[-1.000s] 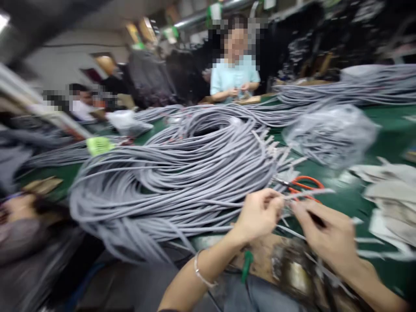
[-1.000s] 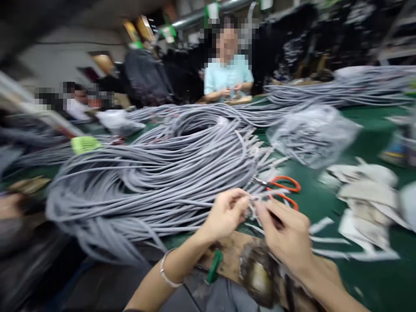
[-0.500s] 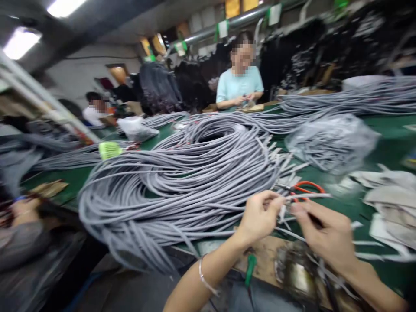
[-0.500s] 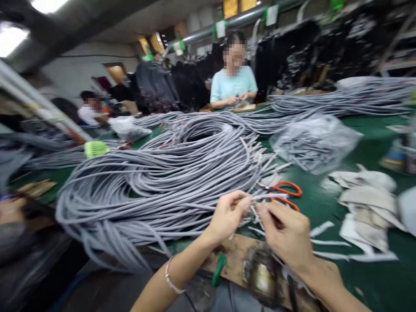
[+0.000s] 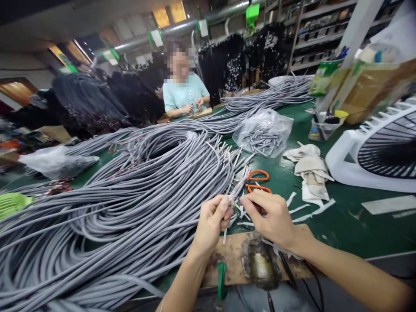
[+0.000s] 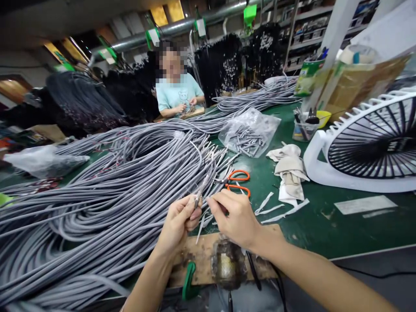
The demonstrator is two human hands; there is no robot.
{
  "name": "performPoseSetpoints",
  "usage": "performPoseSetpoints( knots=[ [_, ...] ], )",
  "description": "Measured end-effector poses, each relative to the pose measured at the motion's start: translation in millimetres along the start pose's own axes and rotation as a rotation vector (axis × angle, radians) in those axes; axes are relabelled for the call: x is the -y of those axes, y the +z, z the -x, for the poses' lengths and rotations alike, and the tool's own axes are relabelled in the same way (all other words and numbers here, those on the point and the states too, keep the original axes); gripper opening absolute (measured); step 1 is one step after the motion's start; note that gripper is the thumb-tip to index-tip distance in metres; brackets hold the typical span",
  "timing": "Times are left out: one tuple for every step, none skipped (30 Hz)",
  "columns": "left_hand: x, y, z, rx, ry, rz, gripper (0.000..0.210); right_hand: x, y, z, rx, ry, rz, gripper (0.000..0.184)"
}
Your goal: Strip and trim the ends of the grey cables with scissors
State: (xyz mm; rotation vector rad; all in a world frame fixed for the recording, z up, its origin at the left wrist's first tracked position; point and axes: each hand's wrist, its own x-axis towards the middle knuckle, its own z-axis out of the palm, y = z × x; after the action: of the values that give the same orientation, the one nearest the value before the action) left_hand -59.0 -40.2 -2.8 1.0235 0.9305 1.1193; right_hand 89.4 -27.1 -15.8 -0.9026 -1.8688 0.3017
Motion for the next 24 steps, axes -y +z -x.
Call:
performPoseSetpoints(
  knots=[
    [0.2,0.3,0.2,0.000,-0.003,-0.006,0.029,-0.2,0.2,0.2,0.001,0.003,0.004,0.019],
    [0.2,0.5,0.3,-0.001,-0.007,-0.010,0.029,-0.2,0.3,0.2,0.003,0.003,0.009,0.020],
    [0.3,0.5,0.3,-0.002,-0.011,-0.014,0.030,0.0,0.2,0.2,0.005,0.003,0.016,0.020],
    [0.3,0.4,0.2,-0.004,-0.014,-0.017,0.030,0.3,-0.1,0.1,0.008,-0.001,0.022,0.021],
    [0.3,0.2,0.1,-0.005,-0.015,-0.019,0.030,0.9,-0.5,-0.2,0.009,-0.006,0.025,0.021],
    [0.5,0.1,0.0,-0.005,-0.014,-0.023,0.030,1.6,-1.1,-0.5,0.010,-0.012,0.026,0.021],
    [0.7,-0.1,-0.1,-0.006,-0.011,-0.027,0.030,2.4,-1.6,-0.8,0.010,-0.019,0.024,0.021],
    [1.0,-0.1,-0.2,-0.007,-0.009,-0.033,0.030,3.0,-2.1,-1.0,0.010,-0.025,0.022,0.022],
    [1.3,0.0,-0.2,-0.011,-0.005,-0.041,0.030,3.5,-2.5,-1.2,0.011,-0.028,0.022,0.023],
    [1.6,0.2,-0.2,-0.017,-0.001,-0.051,0.030,3.7,-2.7,-1.2,0.013,-0.027,0.023,0.023],
    [1.8,0.6,-0.1,-0.026,0.004,-0.064,0.031,3.6,-2.8,-1.0,0.017,-0.022,0.026,0.024],
    [2.0,1.0,0.0,-0.036,0.009,-0.078,0.031,3.2,-2.8,-0.8,0.023,-0.014,0.030,0.024],
    [2.1,1.5,0.1,-0.047,0.017,-0.091,0.031,2.7,-2.7,-0.4,0.029,-0.003,0.036,0.025],
    [2.2,2.0,0.3,-0.058,0.024,-0.102,0.031,2.1,-2.6,-0.1,0.036,0.007,0.042,0.025],
    [2.3,2.6,0.4,-0.067,0.036,-0.111,0.031,1.5,-2.5,0.2,0.039,0.014,0.048,0.025],
    [2.3,3.3,0.5,-0.075,0.049,-0.118,0.030,1.1,-2.4,0.3,0.038,0.019,0.054,0.024],
    [2.3,4.1,0.4,-0.083,0.058,-0.126,0.029,0.9,-2.5,0.2,0.035,0.022,0.056,0.024],
    [2.3,5.0,0.3,-0.090,0.062,-0.137,0.028,0.9,-2.6,0.1,0.034,0.030,0.054,0.025],
    [2.4,6.1,0.1,-0.094,0.060,-0.152,0.028,1.0,-2.7,-0.2,0.035,0.039,0.047,0.025],
    [2.6,7.3,-0.1,-0.097,0.055,-0.167,0.027,1.3,-2.7,-0.4,0.037,0.049,0.038,0.026],
    [2.9,8.5,-0.3,-0.101,0.050,-0.180,0.027,1.6,-2.6,-0.5,0.037,0.057,0.031,0.028],
    [3.4,9.8,-0.4,-0.106,0.047,-0.188,0.028,1.7,-2.3,-0.2,0.033,0.052,0.029,0.028],
    [4.1,11.0,-0.3,-0.112,0.048,-0.188,0.028,1.6,-1.8,0.5,0.023,0.029,0.030,0.028],
    [4.9,11.9,0.0,-0.120,0.051,-0.182,0.029,1.3,-0.9,1.5,0.010,-0.010,0.036,0.026]
  ],
)
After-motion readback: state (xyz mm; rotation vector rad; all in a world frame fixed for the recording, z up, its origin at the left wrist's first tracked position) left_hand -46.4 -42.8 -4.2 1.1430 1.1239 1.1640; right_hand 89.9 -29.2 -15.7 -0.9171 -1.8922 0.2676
